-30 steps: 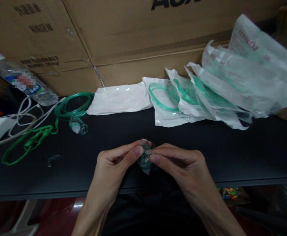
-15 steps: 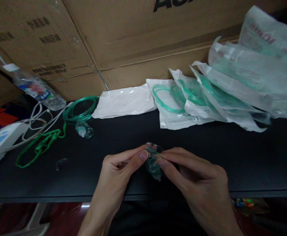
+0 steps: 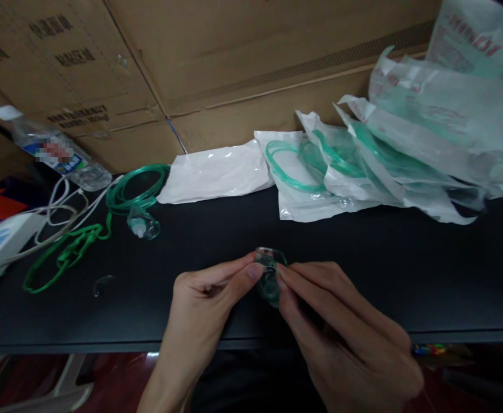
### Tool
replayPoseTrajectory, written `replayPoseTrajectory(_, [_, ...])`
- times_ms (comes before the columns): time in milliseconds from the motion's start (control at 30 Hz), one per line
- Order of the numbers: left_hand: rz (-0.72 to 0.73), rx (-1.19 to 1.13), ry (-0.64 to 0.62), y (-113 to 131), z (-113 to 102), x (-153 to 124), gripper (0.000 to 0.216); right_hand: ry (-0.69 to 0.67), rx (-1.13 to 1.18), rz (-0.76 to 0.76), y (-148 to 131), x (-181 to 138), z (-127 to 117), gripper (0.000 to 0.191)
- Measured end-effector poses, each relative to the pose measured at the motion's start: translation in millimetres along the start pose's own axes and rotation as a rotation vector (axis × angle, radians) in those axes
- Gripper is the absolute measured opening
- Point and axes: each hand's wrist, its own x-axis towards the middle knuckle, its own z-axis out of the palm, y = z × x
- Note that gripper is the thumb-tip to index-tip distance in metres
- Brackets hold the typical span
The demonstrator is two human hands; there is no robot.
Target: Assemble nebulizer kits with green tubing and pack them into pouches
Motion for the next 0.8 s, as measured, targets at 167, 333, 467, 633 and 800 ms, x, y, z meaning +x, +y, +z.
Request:
replayPoseTrajectory(167, [0.012,0.002,0.005,0.5,1.3,-1.8,0.011,-0.039,0.016,0.091,-0.7,8.2,-2.1,0.042])
replayPoseTrajectory(333, [0.019,-0.010,-0.002,-0.9,0.4,-3.1,0.011,-0.138,0.140,0.208,-1.3,17.6,-9.5,0.036])
replayPoseTrajectory(467, [0.015,-0.048,-0.010,0.3,-0.3,-2.3,0.010,-0.197,0.203,0.261,-0.4,19.3,-13.4,0.037])
replayPoseTrajectory(633, [0.020,-0.060,-0.052,0.4,-1.3,-1.2,0.010,-0.240,0.253,0.319,-0.6,21.2,-16.2,0.037])
replayPoseTrajectory(800, [0.019,-0.056,-0.086,-1.1,-3.6,-1.4,0.010,-0.272,0.299,0.378,-0.6,24.1,-19.7,0.034])
